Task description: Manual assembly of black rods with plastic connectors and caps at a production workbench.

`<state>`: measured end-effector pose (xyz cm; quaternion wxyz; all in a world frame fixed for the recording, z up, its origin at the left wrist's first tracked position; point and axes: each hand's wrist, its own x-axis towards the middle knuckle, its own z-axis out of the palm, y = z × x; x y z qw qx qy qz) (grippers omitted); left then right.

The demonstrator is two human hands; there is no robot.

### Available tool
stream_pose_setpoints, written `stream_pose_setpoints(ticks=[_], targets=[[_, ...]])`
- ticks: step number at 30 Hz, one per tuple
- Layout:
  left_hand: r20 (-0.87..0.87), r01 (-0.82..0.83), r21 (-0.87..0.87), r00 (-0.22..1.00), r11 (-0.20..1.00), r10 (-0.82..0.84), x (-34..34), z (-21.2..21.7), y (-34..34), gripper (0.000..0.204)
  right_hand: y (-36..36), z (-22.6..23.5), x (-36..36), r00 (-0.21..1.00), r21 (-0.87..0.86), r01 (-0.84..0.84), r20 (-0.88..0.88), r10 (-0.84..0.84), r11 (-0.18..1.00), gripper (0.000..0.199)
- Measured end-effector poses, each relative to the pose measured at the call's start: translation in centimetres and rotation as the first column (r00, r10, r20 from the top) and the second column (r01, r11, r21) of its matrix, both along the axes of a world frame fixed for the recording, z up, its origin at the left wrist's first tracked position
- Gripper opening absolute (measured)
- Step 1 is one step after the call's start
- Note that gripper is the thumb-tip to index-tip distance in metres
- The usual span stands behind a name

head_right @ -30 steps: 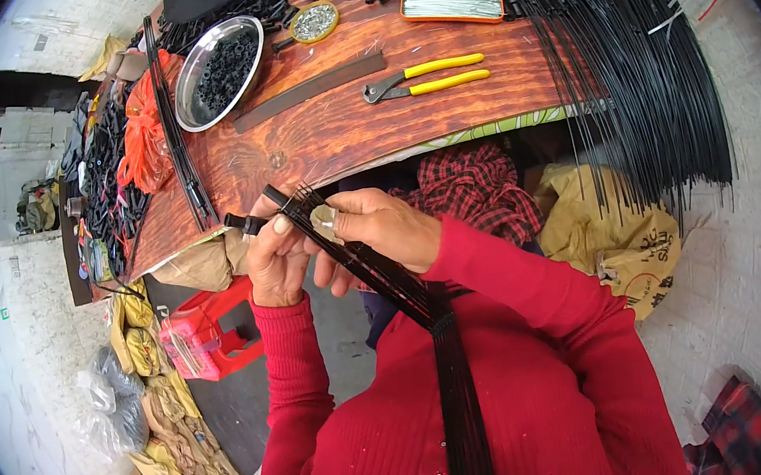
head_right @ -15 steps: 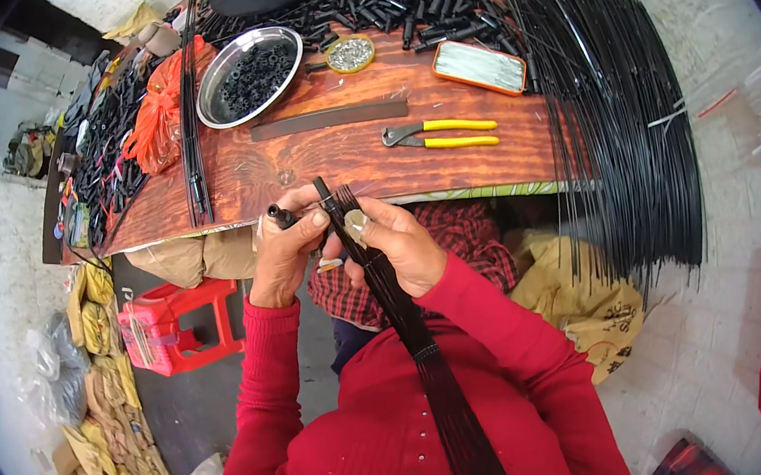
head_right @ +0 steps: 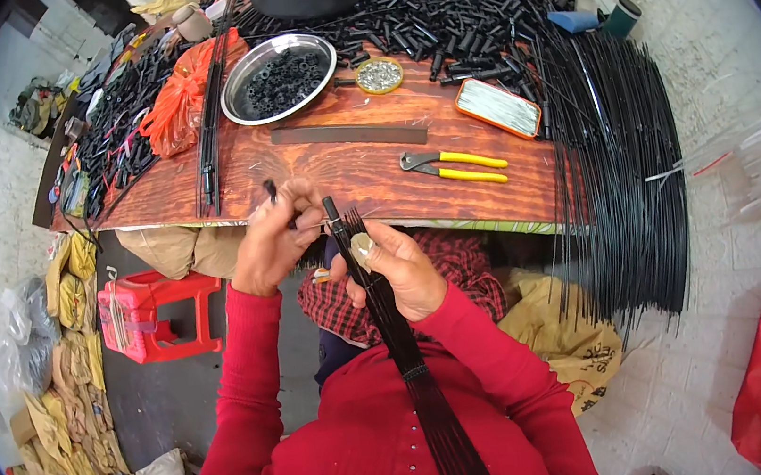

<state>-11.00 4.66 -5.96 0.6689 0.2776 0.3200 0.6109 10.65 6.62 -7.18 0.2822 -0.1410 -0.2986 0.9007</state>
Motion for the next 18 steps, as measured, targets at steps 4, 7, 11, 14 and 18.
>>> stream_pose_setpoints(ticks=[4, 7, 11, 14, 18], targets=[[0.291, 0.060, -0.009, 0.955, 0.998, -0.055, -1.2, 0.7, 1.3, 0.034, -0.4, 0.1, -0.6, 0.999, 0.020, -0.034, 0.009, 0.034, 0.999, 0.048], [0.271, 0.086, 0.075, 0.957, 0.993, -0.103, -1.0, 1.2, 1.8, 0.034, -0.5, 0.3, -1.2, 0.997, 0.023, -0.056, 0.045, 0.055, 0.998, 0.042], [0.160, 0.084, 0.098, 0.982, 0.992, -0.099, 0.3, 2.3, 1.8, 0.034, -0.4, 0.1, -1.6, 0.995, 0.016, -0.070, 0.071, 0.069, 0.997, 0.041], [0.155, 0.070, 0.084, 0.985, 0.994, -0.082, 0.7, 2.5, 1.5, 0.033, -0.4, 0.3, -1.6, 0.995, 0.025, -0.072, 0.071, 0.070, 0.997, 0.041], [0.113, 0.048, 0.076, 0.992, 0.996, -0.057, 0.9, 2.1, 1.1, 0.033, -0.2, 0.4, -1.6, 0.995, 0.010, -0.057, 0.086, 0.056, 0.998, 0.040]])
